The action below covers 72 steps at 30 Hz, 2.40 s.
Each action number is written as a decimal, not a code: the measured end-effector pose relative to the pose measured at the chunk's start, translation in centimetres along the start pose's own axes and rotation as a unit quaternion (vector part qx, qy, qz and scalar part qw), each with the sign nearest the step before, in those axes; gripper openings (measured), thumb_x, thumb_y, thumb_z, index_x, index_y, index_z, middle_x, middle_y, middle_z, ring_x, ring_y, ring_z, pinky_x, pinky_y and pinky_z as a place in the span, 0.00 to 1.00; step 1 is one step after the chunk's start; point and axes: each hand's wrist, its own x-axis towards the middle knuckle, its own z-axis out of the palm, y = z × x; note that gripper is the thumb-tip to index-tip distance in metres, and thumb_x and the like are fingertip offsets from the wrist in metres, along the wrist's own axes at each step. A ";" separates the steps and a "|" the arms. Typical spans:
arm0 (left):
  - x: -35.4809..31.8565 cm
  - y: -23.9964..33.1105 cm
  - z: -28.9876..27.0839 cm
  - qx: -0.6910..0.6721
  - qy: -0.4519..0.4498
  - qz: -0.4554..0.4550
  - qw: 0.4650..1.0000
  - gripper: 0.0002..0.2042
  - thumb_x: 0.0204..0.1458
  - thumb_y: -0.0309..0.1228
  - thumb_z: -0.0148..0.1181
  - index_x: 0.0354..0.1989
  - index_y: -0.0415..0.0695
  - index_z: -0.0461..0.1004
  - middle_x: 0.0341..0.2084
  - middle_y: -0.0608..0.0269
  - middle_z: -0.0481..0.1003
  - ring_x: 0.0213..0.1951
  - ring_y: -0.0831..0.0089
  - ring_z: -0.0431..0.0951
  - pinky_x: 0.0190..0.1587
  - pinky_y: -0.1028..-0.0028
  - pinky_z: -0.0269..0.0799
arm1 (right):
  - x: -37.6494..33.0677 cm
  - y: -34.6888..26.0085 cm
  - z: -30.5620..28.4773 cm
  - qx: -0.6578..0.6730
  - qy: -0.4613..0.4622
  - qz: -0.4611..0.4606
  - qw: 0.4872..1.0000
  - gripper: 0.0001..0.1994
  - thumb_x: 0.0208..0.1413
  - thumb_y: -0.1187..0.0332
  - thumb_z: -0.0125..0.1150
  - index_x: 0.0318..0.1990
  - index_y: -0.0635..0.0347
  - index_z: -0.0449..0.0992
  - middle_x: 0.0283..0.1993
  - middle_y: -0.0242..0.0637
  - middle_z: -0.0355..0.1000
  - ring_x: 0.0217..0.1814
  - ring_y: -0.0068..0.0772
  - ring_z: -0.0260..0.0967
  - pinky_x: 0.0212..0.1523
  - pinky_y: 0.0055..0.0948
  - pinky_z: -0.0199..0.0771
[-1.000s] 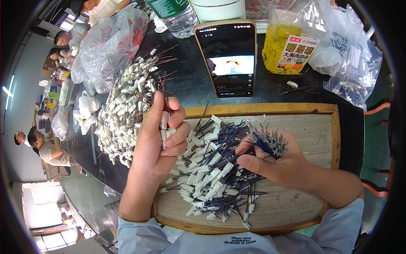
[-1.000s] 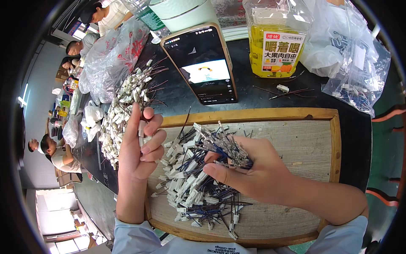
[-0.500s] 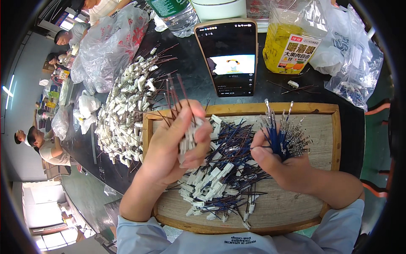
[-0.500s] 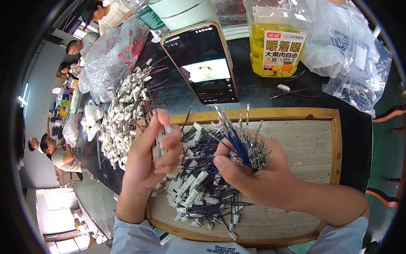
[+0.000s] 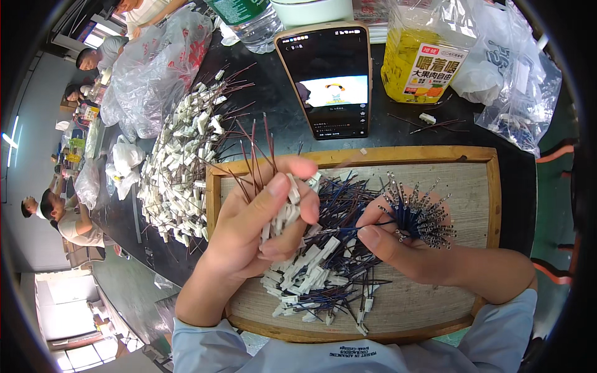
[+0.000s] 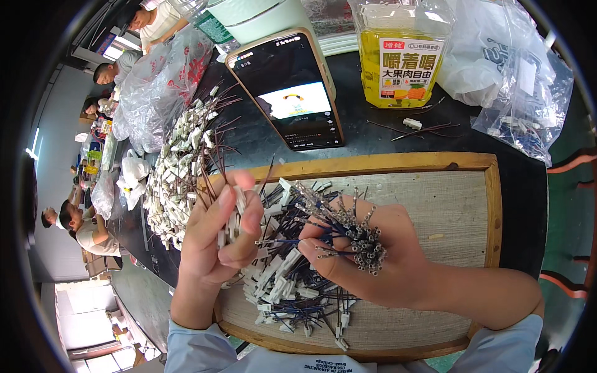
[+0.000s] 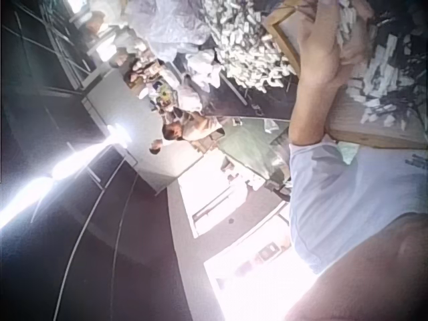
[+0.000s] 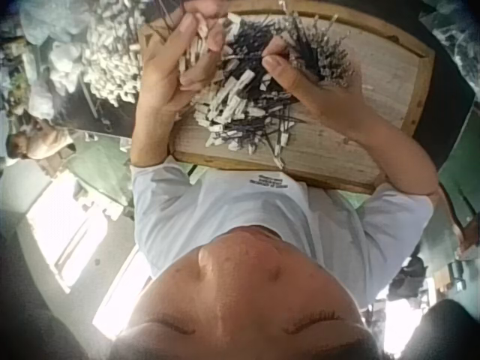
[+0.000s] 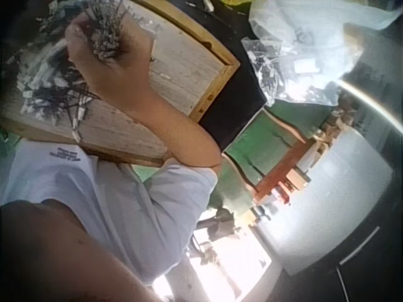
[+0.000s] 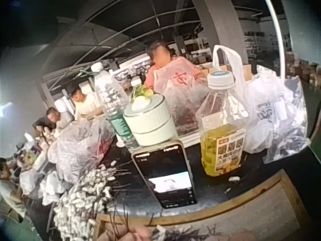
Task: The person sorts and organizes bundles of electrical wires and wire connectors by hand, placing them into a component tray with plastic terminals.
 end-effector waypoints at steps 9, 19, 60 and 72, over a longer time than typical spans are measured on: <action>0.0 -0.4 -0.5 -0.027 -0.065 0.002 0.998 0.18 0.61 0.39 0.46 0.53 0.40 0.61 0.19 0.62 0.66 0.12 0.87 0.53 0.13 0.85 0.44 | 0.2 0.5 -0.3 -0.006 0.029 -0.059 0.998 0.05 0.49 0.76 0.63 0.33 0.65 0.73 0.29 0.27 0.71 0.25 0.07 0.62 0.23 0.10 0.60; -0.6 -0.4 -0.5 0.101 -0.099 0.012 0.990 0.15 0.61 0.33 0.45 0.50 0.35 0.65 0.20 0.59 0.70 0.13 0.87 0.55 0.16 0.85 0.49 | 0.0 -0.7 -0.4 -0.031 0.029 -0.048 0.998 0.05 0.49 0.77 0.64 0.33 0.66 0.75 0.29 0.29 0.72 0.28 0.08 0.66 0.23 0.09 0.63; -0.9 0.2 0.1 0.399 0.026 0.110 0.910 0.16 0.60 0.34 0.48 0.51 0.37 0.71 0.17 0.70 0.70 0.17 0.90 0.61 0.19 0.88 0.54 | 0.6 0.0 0.0 -0.022 0.101 -0.002 0.995 0.06 0.51 0.71 0.65 0.33 0.65 0.75 0.27 0.29 0.72 0.29 0.12 0.66 0.28 0.18 0.66; 0.8 0.7 -2.0 -0.176 0.057 0.046 0.982 0.11 0.65 0.38 0.35 0.37 0.47 0.63 0.32 0.64 0.65 0.14 0.85 0.55 0.12 0.86 0.50 | 0.7 0.2 -0.3 -0.070 -0.013 -0.065 0.995 0.08 0.53 0.69 0.63 0.32 0.64 0.72 0.25 0.27 0.68 0.26 0.11 0.59 0.25 0.16 0.58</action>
